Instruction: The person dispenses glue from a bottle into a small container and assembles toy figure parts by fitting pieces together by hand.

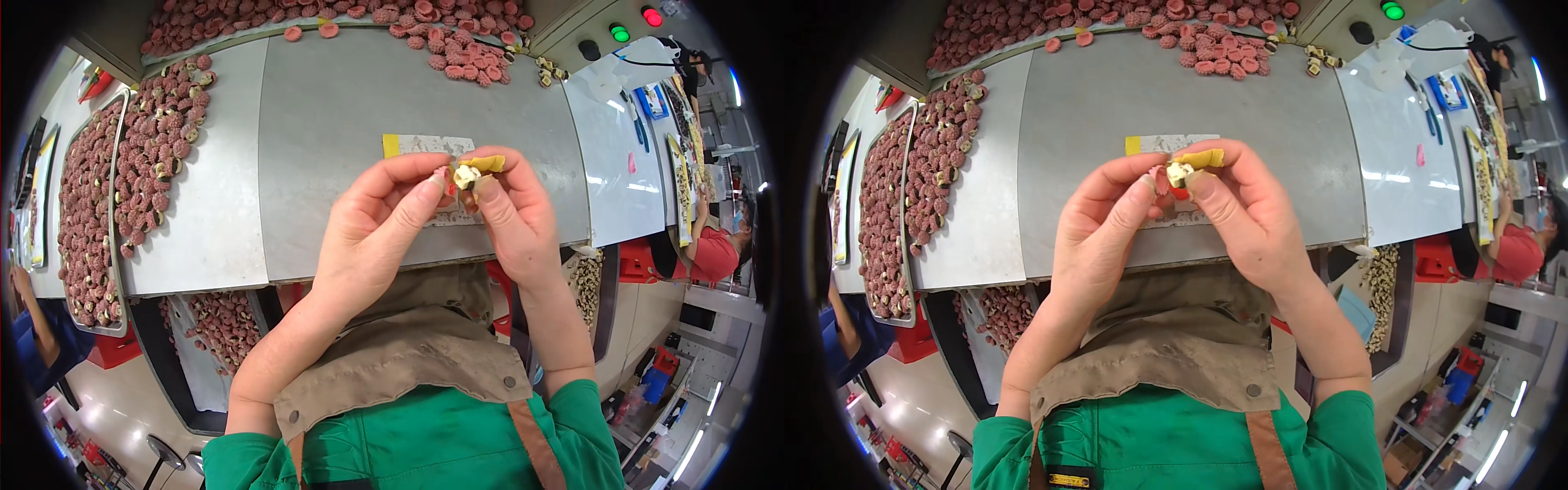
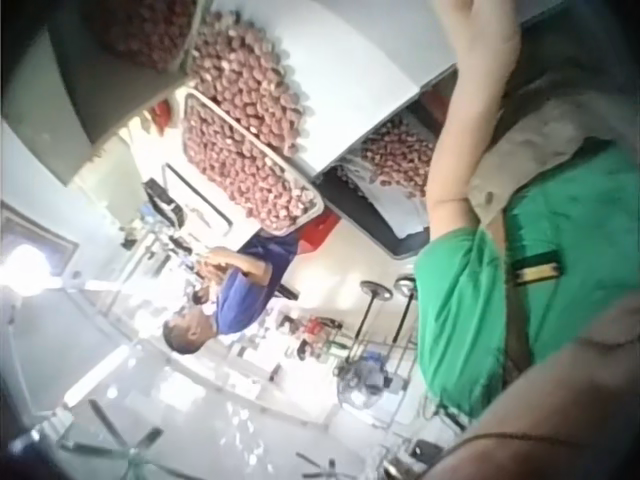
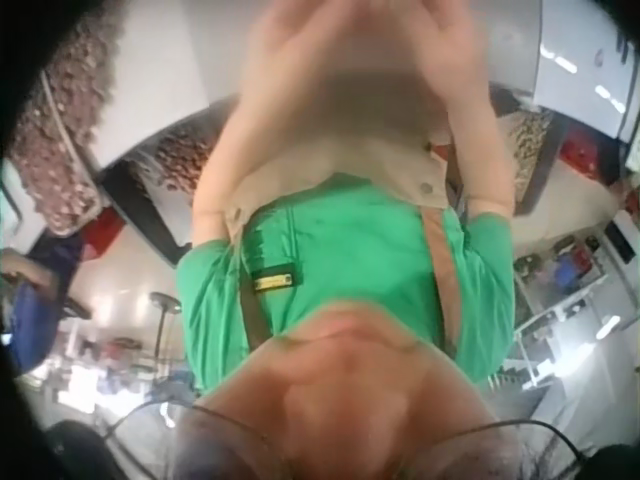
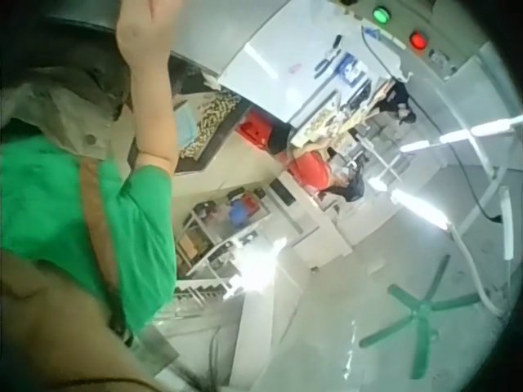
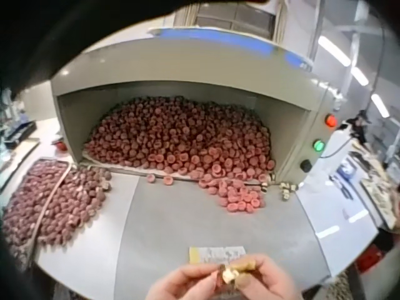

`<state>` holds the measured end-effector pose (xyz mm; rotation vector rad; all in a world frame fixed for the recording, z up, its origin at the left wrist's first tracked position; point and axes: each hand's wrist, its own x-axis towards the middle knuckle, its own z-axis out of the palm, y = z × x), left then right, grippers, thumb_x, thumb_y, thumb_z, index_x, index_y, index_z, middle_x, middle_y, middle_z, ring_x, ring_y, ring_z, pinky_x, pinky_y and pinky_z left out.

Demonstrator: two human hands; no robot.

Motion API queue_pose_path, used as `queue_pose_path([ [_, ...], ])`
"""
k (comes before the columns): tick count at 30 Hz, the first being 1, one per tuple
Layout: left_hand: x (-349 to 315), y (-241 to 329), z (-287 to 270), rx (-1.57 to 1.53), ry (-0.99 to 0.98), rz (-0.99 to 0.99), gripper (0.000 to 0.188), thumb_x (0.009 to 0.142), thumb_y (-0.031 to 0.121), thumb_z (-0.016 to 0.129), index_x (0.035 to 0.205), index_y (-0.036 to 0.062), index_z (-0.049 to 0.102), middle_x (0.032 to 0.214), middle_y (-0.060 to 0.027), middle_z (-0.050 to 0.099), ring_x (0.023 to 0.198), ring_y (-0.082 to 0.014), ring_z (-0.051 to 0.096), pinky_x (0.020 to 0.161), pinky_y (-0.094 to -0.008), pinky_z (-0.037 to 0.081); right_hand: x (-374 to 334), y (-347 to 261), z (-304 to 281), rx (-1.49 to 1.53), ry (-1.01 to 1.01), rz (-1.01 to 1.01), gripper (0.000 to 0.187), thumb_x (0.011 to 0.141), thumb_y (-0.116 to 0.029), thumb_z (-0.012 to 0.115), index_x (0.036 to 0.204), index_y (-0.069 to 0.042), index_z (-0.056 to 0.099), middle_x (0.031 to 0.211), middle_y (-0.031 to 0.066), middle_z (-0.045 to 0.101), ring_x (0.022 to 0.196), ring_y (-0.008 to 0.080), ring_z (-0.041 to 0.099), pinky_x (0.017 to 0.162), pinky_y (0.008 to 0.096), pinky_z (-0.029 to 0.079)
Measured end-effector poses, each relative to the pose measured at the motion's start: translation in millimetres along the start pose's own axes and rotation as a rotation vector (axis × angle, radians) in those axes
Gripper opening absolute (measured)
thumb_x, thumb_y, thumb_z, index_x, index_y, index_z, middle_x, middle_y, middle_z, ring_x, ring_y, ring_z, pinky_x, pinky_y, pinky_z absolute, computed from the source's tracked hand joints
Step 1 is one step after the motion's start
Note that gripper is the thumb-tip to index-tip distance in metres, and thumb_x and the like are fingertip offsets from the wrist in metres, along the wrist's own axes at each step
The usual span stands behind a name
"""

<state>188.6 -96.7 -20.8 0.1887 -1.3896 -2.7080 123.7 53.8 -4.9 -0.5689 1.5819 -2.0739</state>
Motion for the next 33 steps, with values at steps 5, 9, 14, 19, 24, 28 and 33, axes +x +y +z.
queue_pose_path([
  [5, 1, 0, 0, -0.019, -0.018, 0.038, 0.028, 0.097, 0.010, 0.057, 0.122, -0.0017, 0.056, 0.113, -0.0067, 0.062, 0.100, -0.0118, 0.060, 0.089, -0.0254, 0.049, 3, -5, 4, -0.769, 0.052, -0.330, 0.022, 0.095, -0.014, 0.058, 0.113, -0.002, 0.056, 0.103, 0.0069, 0.059, 0.092, 0.0165, 0.055, 0.081, 0.0274, 0.045],
  [9, -2, -9, -2, 0.344, 0.024, 0.279, 0.028, 0.095, 0.007, 0.058, 0.122, -0.0027, 0.056, 0.114, -0.0068, 0.061, 0.099, -0.0119, 0.060, 0.087, -0.0252, 0.050, 3, -1, 1, -0.947, 0.025, -0.531, 0.022, 0.093, -0.014, 0.061, 0.111, -0.002, 0.058, 0.105, 0.0110, 0.058, 0.094, 0.0216, 0.056, 0.081, 0.0300, 0.046],
  [14, -5, -3, 6, 0.248, -0.016, 0.233, 0.032, 0.094, 0.005, 0.060, 0.125, -0.0017, 0.055, 0.111, -0.0078, 0.060, 0.096, -0.0116, 0.060, 0.085, -0.0254, 0.050, 1, -2, -10, -0.939, -0.033, -0.575, 0.026, 0.090, -0.017, 0.065, 0.111, -0.004, 0.059, 0.111, 0.0106, 0.056, 0.095, 0.0239, 0.057, 0.080, 0.0322, 0.049],
  [19, -8, 4, 15, 0.083, -0.034, 0.040, 0.054, 0.089, 0.002, 0.063, 0.138, 0.0007, 0.039, 0.108, -0.0092, 0.062, 0.097, -0.0125, 0.060, 0.087, -0.0260, 0.049, 0, -7, -14, -0.871, -0.104, -0.605, 0.028, 0.080, -0.013, 0.075, 0.104, -0.007, 0.063, 0.106, 0.0080, 0.056, 0.094, 0.0221, 0.057, 0.079, 0.0314, 0.050],
  [24, -7, -13, 18, 0.286, -0.092, 0.194, 0.060, 0.085, -0.001, 0.065, 0.138, 0.0010, 0.038, 0.103, -0.0077, 0.062, 0.095, -0.0120, 0.060, 0.086, -0.0260, 0.049, -1, -5, -23, -0.852, -0.096, -0.590, 0.028, 0.071, -0.006, 0.079, 0.096, -0.009, 0.065, 0.101, 0.0069, 0.057, 0.090, 0.0200, 0.058, 0.078, 0.0304, 0.051],
  [28, -8, -8, 18, 0.403, -0.053, 0.165, 0.056, 0.085, -0.001, 0.066, 0.135, 0.0014, 0.041, 0.102, -0.0063, 0.061, 0.094, -0.0106, 0.060, 0.083, -0.0247, 0.049, 4, -3, -24, -0.873, -0.133, -0.633, 0.028, 0.070, -0.006, 0.078, 0.094, -0.008, 0.064, 0.098, 0.0073, 0.057, 0.086, 0.0209, 0.058, 0.074, 0.0314, 0.051],
  [33, -9, 12, 12, 0.469, -0.131, 0.098, 0.055, 0.086, 0.003, 0.067, 0.134, 0.0016, 0.042, 0.100, -0.0054, 0.062, 0.094, -0.0093, 0.060, 0.079, -0.0233, 0.049, -4, -14, -12, -1.034, -0.096, -0.592, 0.044, 0.063, -0.003, 0.079, 0.103, -0.007, 0.060, 0.110, 0.0101, 0.055, 0.097, 0.0284, 0.057, 0.080, 0.0370, 0.049],
])
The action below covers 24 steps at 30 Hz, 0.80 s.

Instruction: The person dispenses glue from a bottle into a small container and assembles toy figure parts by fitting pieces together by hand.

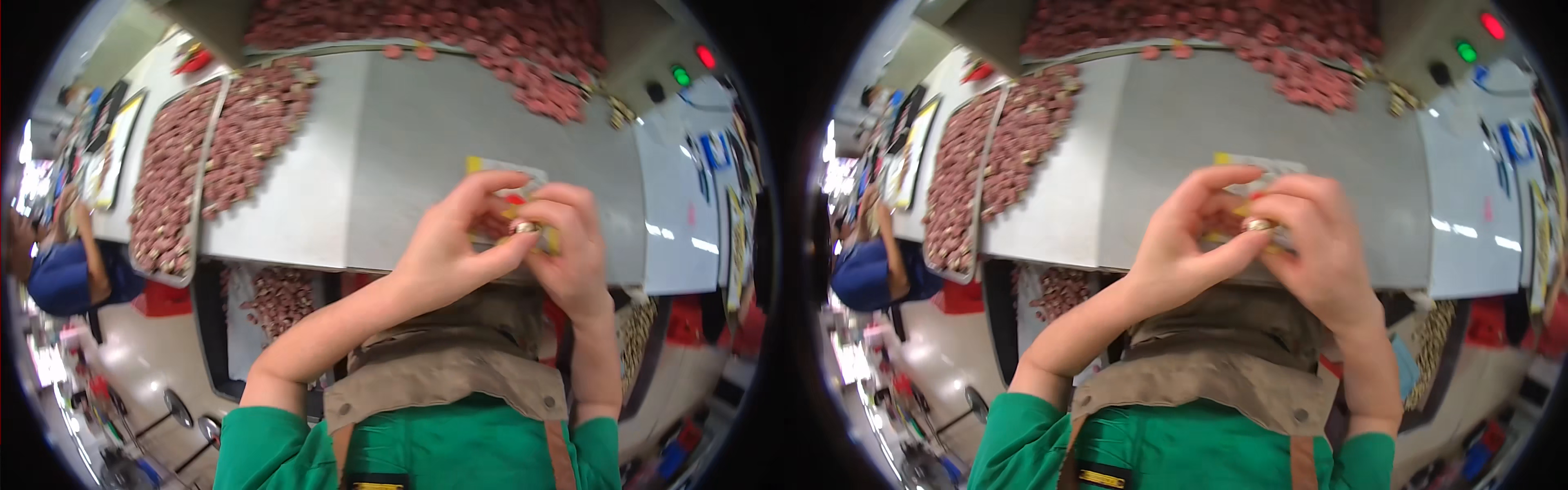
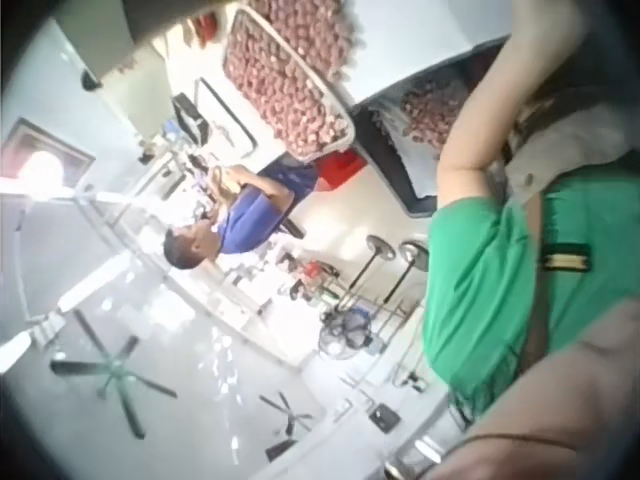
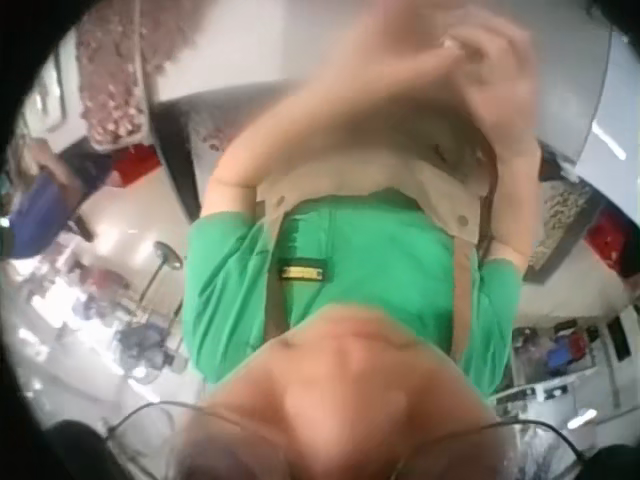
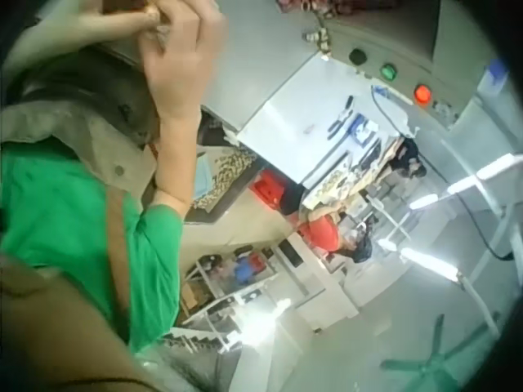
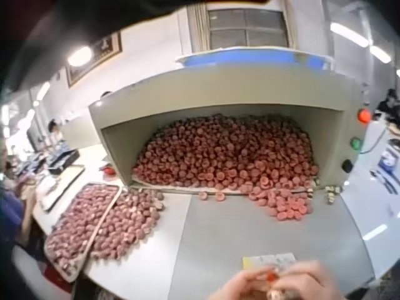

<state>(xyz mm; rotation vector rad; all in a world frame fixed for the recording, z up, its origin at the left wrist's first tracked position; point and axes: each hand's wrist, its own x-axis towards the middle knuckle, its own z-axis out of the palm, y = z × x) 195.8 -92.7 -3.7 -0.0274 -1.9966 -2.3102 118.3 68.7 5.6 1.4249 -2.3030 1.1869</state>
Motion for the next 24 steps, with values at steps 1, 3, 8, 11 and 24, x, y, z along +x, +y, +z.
queue_pose_path([
  [1, 4, 12, -10, 0.030, 0.037, -0.014, 0.044, 0.086, 0.007, 0.068, 0.126, 0.0021, 0.051, 0.096, -0.0058, 0.065, 0.094, -0.0109, 0.062, 0.079, -0.0244, 0.049, 1, -4, -6, -0.040, 0.005, 0.042, 0.049, 0.064, -0.004, 0.079, 0.109, -0.006, 0.059, 0.116, 0.0116, 0.054, 0.102, 0.0289, 0.057, 0.084, 0.0374, 0.049],
  [3, 30, 16, -49, 0.467, 0.101, 0.175, 0.036, 0.086, 0.010, 0.068, 0.118, 0.0034, 0.056, 0.094, -0.0065, 0.066, 0.091, -0.0147, 0.064, 0.078, -0.0271, 0.050, -4, 3, -16, 0.011, 0.030, 0.242, 0.052, 0.073, -0.006, 0.074, 0.121, -0.005, 0.054, 0.127, 0.0137, 0.050, 0.106, 0.0261, 0.054, 0.093, 0.0364, 0.044],
  [8, 75, 17, -159, 1.599, 0.247, 0.265, 0.013, 0.077, 0.016, 0.066, 0.088, 0.0091, 0.066, 0.091, -0.0130, 0.065, 0.090, -0.0327, 0.061, 0.076, -0.0449, 0.050, -25, 35, -68, -0.163, 0.042, 0.364, 0.049, 0.074, -0.001, 0.068, 0.122, -0.004, 0.055, 0.130, 0.0134, 0.048, 0.107, 0.0243, 0.055, 0.092, 0.0349, 0.045],
  [11, 61, 12, -201, 1.807, 0.353, 0.380, 0.025, 0.083, 0.013, 0.063, 0.106, 0.0081, 0.063, 0.106, -0.0114, 0.062, 0.100, -0.0319, 0.058, 0.087, -0.0448, 0.043, -40, 64, -91, -0.186, 0.069, 0.447, 0.045, 0.076, 0.001, 0.065, 0.120, -0.004, 0.056, 0.129, 0.0126, 0.049, 0.107, 0.0235, 0.055, 0.091, 0.0332, 0.045],
  [24, 169, -26, -55, 1.451, 0.258, 0.543, 0.022, 0.085, 0.018, 0.066, 0.104, 0.0065, 0.062, 0.097, -0.0104, 0.059, 0.097, -0.0305, 0.057, 0.086, -0.0401, 0.044, 14, 182, -106, -0.276, 0.044, 0.346, 0.021, 0.090, -0.009, 0.061, 0.110, -0.004, 0.059, 0.104, 0.0102, 0.056, 0.088, 0.0235, 0.058, 0.076, 0.0323, 0.048],
])
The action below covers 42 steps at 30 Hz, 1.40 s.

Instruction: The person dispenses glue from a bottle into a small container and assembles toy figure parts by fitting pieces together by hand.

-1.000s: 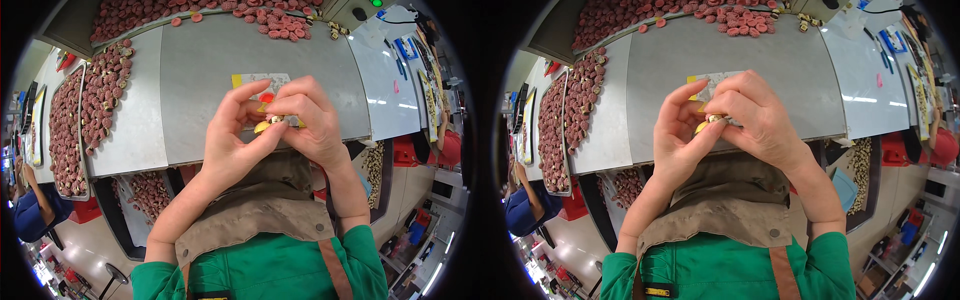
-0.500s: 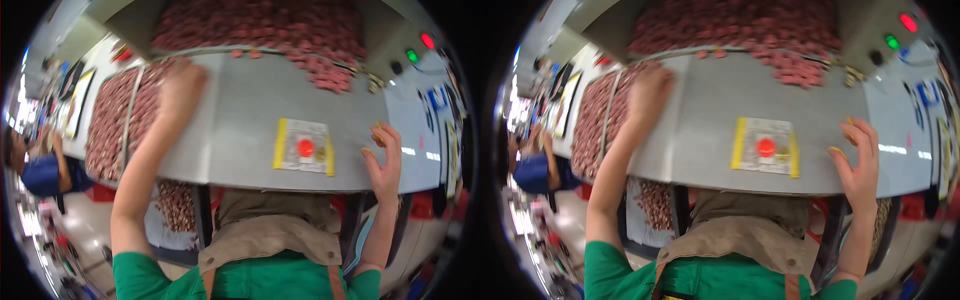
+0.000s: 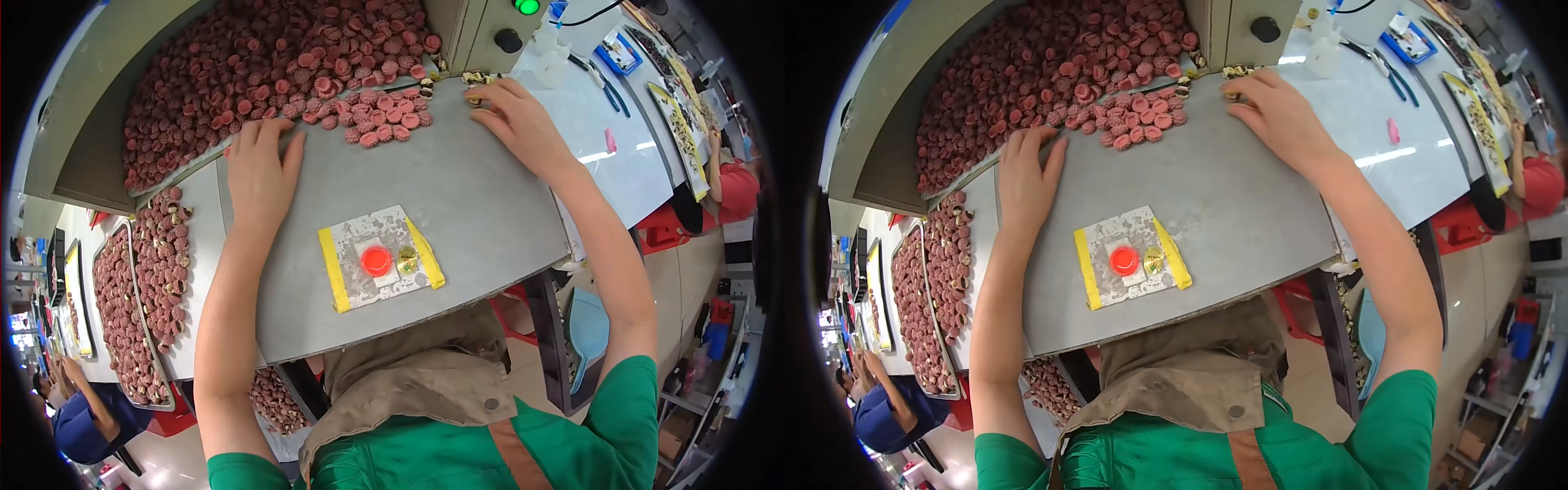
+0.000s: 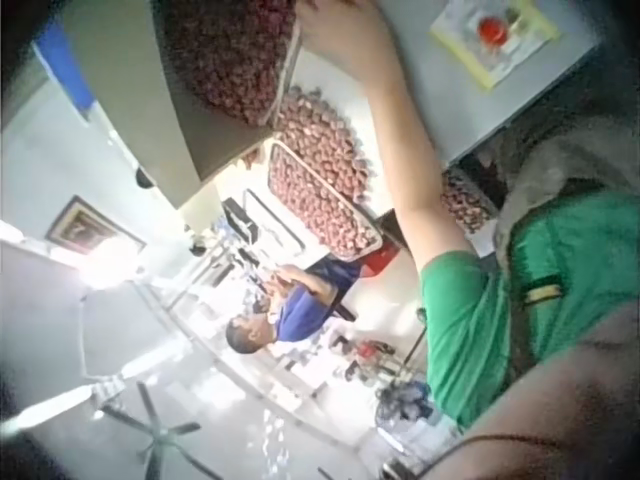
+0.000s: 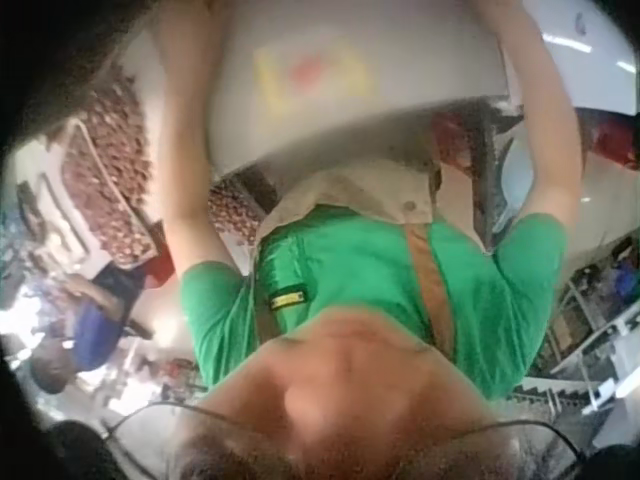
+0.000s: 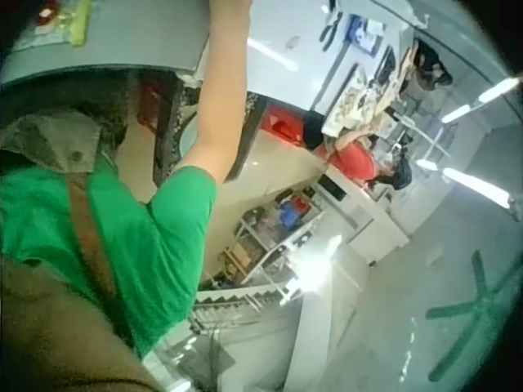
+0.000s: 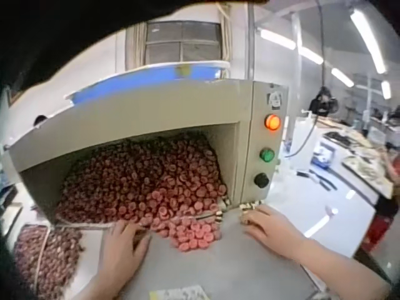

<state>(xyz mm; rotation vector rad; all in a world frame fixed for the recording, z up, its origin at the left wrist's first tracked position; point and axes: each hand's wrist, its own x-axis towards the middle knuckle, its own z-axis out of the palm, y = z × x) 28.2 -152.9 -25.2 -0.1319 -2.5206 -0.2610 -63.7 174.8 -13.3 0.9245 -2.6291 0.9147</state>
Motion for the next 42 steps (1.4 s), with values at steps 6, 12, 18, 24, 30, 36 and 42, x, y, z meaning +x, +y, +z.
queue_pose_path([
  [6, -12, -4, -7, -0.378, -0.152, -0.157, 0.025, 0.085, 0.018, 0.066, 0.106, 0.0051, 0.060, 0.105, -0.0099, 0.058, 0.098, -0.0305, 0.057, 0.084, -0.0391, 0.046, -8, 1, 6, -0.166, 0.056, -0.178, 0.016, 0.090, -0.010, 0.061, 0.104, -0.003, 0.058, 0.097, 0.0115, 0.058, 0.087, 0.0305, 0.058, 0.077, 0.0342, 0.048],
  [12, -13, 24, 6, -0.491, -0.019, 0.016, 0.023, 0.084, 0.016, 0.066, 0.105, 0.0087, 0.062, 0.105, -0.0087, 0.059, 0.097, -0.0282, 0.059, 0.078, -0.0376, 0.049, -41, -55, -5, -0.001, -0.062, 0.080, 0.019, 0.087, -0.011, 0.065, 0.103, -0.002, 0.059, 0.093, 0.0112, 0.059, 0.084, 0.0259, 0.059, 0.075, 0.0331, 0.048],
  [18, -17, 17, 7, -0.518, -0.121, 0.069, 0.019, 0.084, 0.016, 0.066, 0.102, 0.0106, 0.062, 0.100, -0.0047, 0.058, 0.092, -0.0250, 0.061, 0.075, -0.0362, 0.050, -69, -92, -15, -0.116, -0.299, -0.006, 0.018, 0.085, -0.011, 0.066, 0.101, -0.003, 0.064, 0.094, 0.0105, 0.059, 0.084, 0.0257, 0.059, 0.074, 0.0341, 0.049],
  [24, -21, 17, 5, -0.502, -0.122, 0.091, 0.012, 0.084, 0.015, 0.065, 0.093, 0.0074, 0.060, 0.095, -0.0057, 0.058, 0.087, -0.0261, 0.060, 0.072, -0.0370, 0.049, -84, -92, 9, -0.087, -0.124, -0.171, 0.025, 0.085, -0.009, 0.066, 0.110, -0.006, 0.063, 0.101, 0.0107, 0.058, 0.091, 0.0258, 0.059, 0.078, 0.0344, 0.049],
  [30, -51, 18, -24, -0.490, -0.133, 0.103, 0.012, 0.086, 0.011, 0.063, 0.095, 0.0045, 0.060, 0.096, -0.0101, 0.058, 0.089, -0.0286, 0.058, 0.075, -0.0371, 0.047, -95, -96, -7, 0.109, -0.142, 0.055, 0.033, 0.086, -0.009, 0.065, 0.118, -0.007, 0.058, 0.105, 0.0118, 0.059, 0.095, 0.0235, 0.060, 0.082, 0.0340, 0.050],
  [36, -86, 33, -79, -0.911, -0.263, -0.454, 0.020, 0.094, 0.018, 0.059, 0.107, 0.0017, 0.062, 0.098, -0.0058, 0.061, 0.086, -0.0161, 0.058, 0.073, -0.0288, 0.047, -87, -90, -4, -0.001, -0.135, -0.004, 0.023, 0.086, -0.008, 0.065, 0.108, -0.003, 0.061, 0.098, 0.0115, 0.061, 0.090, 0.0255, 0.061, 0.079, 0.0341, 0.050],
  [42, -114, 52, -89, -2.128, -0.203, -0.944, 0.035, 0.099, 0.020, 0.054, 0.126, -0.0024, 0.053, 0.106, -0.0039, 0.061, 0.093, -0.0102, 0.059, 0.080, -0.0224, 0.049, -80, -116, -4, -0.053, -0.198, 0.016, 0.015, 0.086, -0.007, 0.064, 0.099, -0.001, 0.061, 0.094, 0.0114, 0.061, 0.084, 0.0253, 0.061, 0.075, 0.0332, 0.049],
])
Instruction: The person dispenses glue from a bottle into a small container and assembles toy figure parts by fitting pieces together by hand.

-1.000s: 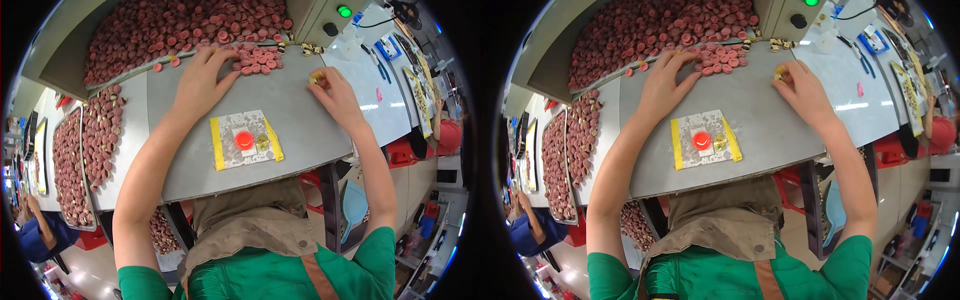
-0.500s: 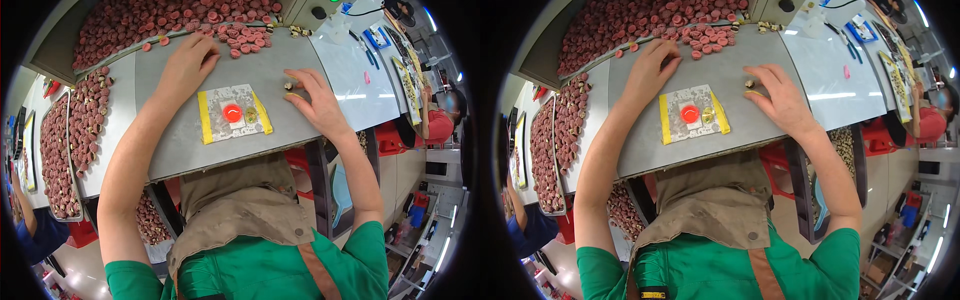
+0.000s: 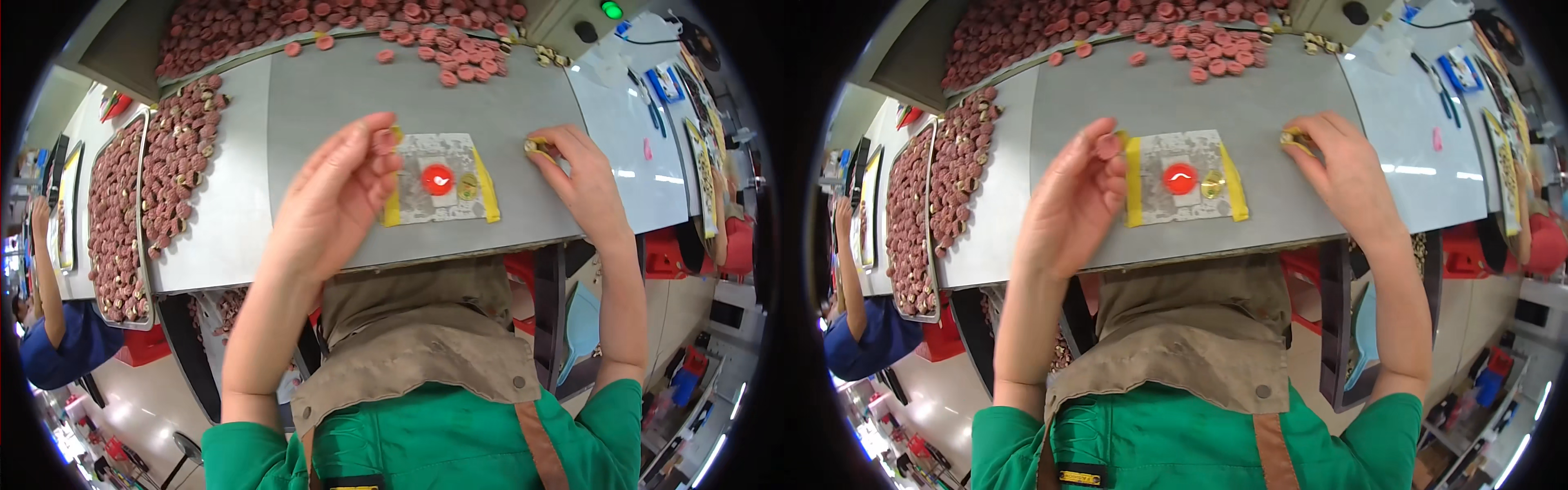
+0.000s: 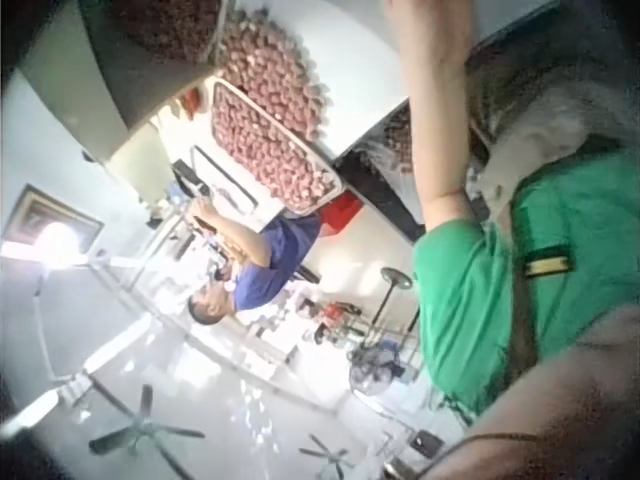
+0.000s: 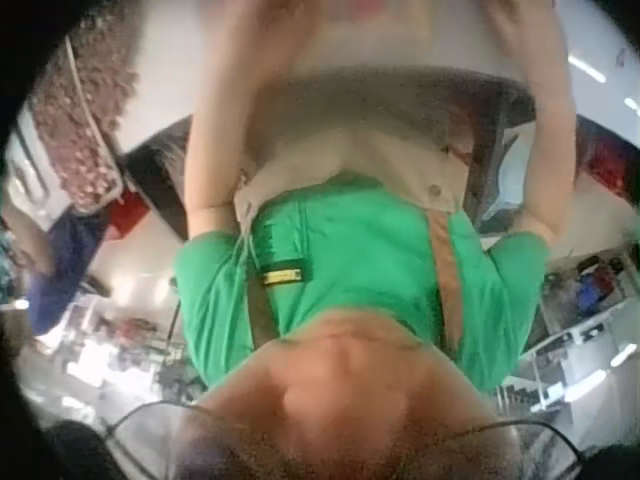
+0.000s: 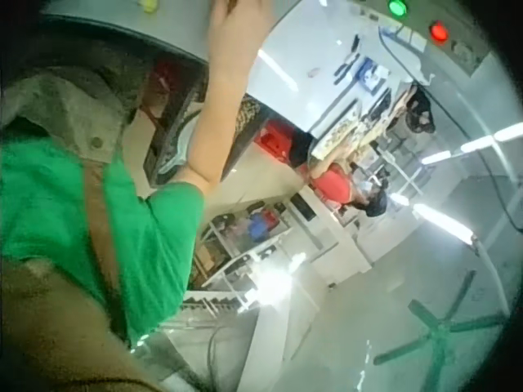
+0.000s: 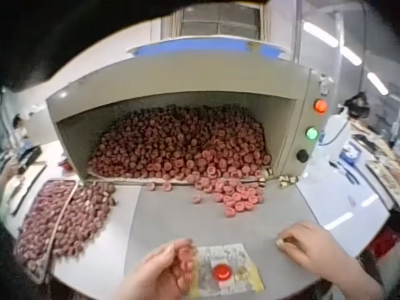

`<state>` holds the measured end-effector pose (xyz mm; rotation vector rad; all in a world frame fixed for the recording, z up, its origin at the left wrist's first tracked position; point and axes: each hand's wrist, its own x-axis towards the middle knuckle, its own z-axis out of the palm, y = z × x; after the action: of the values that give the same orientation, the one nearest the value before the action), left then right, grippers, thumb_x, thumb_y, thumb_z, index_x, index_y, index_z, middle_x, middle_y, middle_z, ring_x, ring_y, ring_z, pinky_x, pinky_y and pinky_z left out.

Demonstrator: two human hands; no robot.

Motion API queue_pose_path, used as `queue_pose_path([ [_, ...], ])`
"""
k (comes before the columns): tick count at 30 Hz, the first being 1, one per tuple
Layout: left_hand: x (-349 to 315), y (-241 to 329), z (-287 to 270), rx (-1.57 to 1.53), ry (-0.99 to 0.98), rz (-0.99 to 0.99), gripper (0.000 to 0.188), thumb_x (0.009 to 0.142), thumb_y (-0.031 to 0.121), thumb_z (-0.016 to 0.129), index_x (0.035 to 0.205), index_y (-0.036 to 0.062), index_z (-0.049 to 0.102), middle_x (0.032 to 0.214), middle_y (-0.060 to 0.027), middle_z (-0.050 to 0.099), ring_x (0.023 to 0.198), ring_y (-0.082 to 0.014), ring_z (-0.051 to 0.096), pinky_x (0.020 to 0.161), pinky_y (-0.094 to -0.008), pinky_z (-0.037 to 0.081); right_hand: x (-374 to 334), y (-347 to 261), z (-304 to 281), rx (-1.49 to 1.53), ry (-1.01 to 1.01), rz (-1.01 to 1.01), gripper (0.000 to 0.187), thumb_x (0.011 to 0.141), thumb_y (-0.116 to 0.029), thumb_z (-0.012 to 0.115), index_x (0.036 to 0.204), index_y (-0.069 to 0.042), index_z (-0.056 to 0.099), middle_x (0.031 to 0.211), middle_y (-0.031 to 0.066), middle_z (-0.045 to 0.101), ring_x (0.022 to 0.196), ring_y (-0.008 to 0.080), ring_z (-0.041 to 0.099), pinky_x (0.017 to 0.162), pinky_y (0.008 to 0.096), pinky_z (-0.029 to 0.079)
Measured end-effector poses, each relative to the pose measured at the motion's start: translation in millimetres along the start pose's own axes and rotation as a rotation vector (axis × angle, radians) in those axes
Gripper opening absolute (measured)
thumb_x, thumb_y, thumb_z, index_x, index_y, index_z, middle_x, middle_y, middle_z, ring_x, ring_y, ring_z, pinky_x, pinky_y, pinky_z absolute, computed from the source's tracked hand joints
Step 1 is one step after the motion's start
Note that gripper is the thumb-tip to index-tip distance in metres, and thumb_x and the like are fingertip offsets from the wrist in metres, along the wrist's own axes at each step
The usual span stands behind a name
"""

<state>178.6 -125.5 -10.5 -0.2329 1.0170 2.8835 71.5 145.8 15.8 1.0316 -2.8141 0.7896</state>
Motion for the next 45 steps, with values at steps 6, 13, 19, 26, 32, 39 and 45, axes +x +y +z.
queue_pose_path([
  [6, -10, -22, -4, -0.177, -0.046, 0.011, 0.040, 0.099, 0.018, 0.052, 0.134, -0.0021, 0.045, 0.110, -0.0035, 0.060, 0.098, -0.0113, 0.060, 0.086, -0.0235, 0.050, 5, -7, 2, -0.006, -0.076, 0.009, 0.016, 0.087, -0.006, 0.063, 0.101, -0.001, 0.059, 0.094, 0.0117, 0.061, 0.085, 0.0246, 0.061, 0.075, 0.0330, 0.049],
  [13, -12, -28, -12, -0.193, -0.068, 0.045, 0.039, 0.099, 0.018, 0.052, 0.133, -0.0002, 0.047, 0.110, -0.0033, 0.060, 0.101, -0.0120, 0.059, 0.088, -0.0257, 0.050, 8, -14, 7, -0.257, -0.097, -0.125, 0.016, 0.086, -0.005, 0.061, 0.102, -0.001, 0.060, 0.095, 0.0136, 0.063, 0.088, 0.0318, 0.060, 0.077, 0.0362, 0.048],
  [19, -12, -29, -10, -0.183, -0.023, 0.071, 0.037, 0.098, 0.018, 0.056, 0.129, 0.0008, 0.050, 0.108, -0.0035, 0.060, 0.099, -0.0124, 0.060, 0.087, -0.0247, 0.049, 8, -33, 6, -0.072, -0.123, -0.053, 0.019, 0.086, -0.005, 0.062, 0.105, -0.001, 0.062, 0.095, 0.0131, 0.063, 0.087, 0.0295, 0.061, 0.077, 0.0358, 0.049],
  [26, -16, -29, -13, -0.134, -0.016, 0.090, 0.041, 0.098, 0.015, 0.053, 0.135, 0.0001, 0.045, 0.111, -0.0013, 0.058, 0.096, -0.0089, 0.057, 0.084, -0.0232, 0.049, 23, -77, 39, -0.058, -0.153, -0.381, 0.022, 0.079, -0.003, 0.068, 0.101, -0.004, 0.065, 0.090, 0.0099, 0.061, 0.086, 0.0266, 0.060, 0.074, 0.0349, 0.049],
  [32, -18, -30, -15, -0.185, -0.005, 0.120, 0.034, 0.096, 0.018, 0.059, 0.127, 0.0030, 0.054, 0.108, -0.0019, 0.060, 0.096, -0.0088, 0.056, 0.087, -0.0243, 0.045, 26, -79, 45, -0.116, -0.181, -0.408, 0.023, 0.075, -0.002, 0.069, 0.098, -0.005, 0.066, 0.087, 0.0078, 0.059, 0.083, 0.0263, 0.058, 0.072, 0.0369, 0.048],
  [39, -20, -31, -8, -0.026, 0.038, 0.170, 0.034, 0.098, 0.015, 0.054, 0.130, 0.0022, 0.051, 0.110, -0.0013, 0.059, 0.097, -0.0096, 0.058, 0.087, -0.0237, 0.047, 28, -79, 48, -0.043, -0.201, -0.342, 0.021, 0.078, -0.002, 0.067, 0.099, -0.003, 0.067, 0.089, 0.0092, 0.061, 0.084, 0.0244, 0.060, 0.073, 0.0339, 0.050],
  [45, -24, -32, -1, 0.085, 0.065, 0.167, 0.028, 0.098, 0.014, 0.055, 0.123, 0.0022, 0.055, 0.110, -0.0028, 0.060, 0.096, -0.0088, 0.056, 0.085, -0.0231, 0.046, 6, -74, 50, 0.834, -0.153, 0.183, 0.021, 0.091, -0.005, 0.062, 0.111, 0.001, 0.060, 0.106, 0.0059, 0.063, 0.095, 0.0117, 0.060, 0.081, 0.0267, 0.049],
])
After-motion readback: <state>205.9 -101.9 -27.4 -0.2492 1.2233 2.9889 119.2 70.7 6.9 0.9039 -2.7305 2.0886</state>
